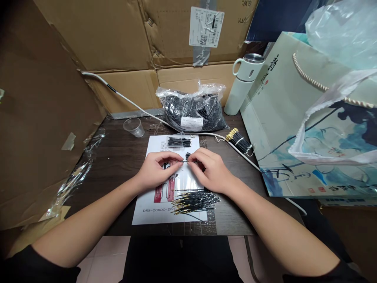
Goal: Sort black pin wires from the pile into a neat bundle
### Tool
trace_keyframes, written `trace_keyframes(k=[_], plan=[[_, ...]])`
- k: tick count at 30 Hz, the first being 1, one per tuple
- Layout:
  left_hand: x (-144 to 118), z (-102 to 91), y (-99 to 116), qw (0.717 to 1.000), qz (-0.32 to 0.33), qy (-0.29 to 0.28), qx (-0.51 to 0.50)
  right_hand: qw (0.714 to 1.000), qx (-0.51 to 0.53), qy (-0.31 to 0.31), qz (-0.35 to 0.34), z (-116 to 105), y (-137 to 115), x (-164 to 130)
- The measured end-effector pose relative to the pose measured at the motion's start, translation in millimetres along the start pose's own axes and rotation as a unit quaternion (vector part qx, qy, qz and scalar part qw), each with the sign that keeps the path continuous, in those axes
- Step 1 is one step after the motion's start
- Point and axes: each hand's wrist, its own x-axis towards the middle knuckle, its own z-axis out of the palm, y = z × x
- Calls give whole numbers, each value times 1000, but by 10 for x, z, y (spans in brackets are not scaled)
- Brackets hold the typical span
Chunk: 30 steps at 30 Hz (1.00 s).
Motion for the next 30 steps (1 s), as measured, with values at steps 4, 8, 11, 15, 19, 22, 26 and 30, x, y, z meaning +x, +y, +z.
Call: trace_keyframes(k=[4, 8, 11, 15, 19, 22, 26, 30], plan=[[4, -14, 10, 1000, -1, -4, 11, 1000, -3, -3, 3, -3, 6, -5], [49, -167, 28, 996, 9, -15, 90, 1000, -16, -9, 2, -25, 29, -9], [114, -361, 25, 980, 69, -52, 177, 1000, -25, -7, 1, -42, 54, -11], [180, -570, -12, 964, 81, -97, 236, 1000, -27, -13, 1, -40, 66, -22], [188, -632, -21, 958, 79, -109, 252, 1000, -20, -24, -1, -23, 57, -32], [168, -618, 16, 959, 78, -141, 232, 999, -21, -27, -3, -18, 54, -33], [139, -588, 65, 954, 80, -214, 195, 999, -23, -32, -6, -15, 59, -36], [139, -586, 66, 946, 86, -245, 193, 999, -20, -41, -7, -3, 64, -46]])
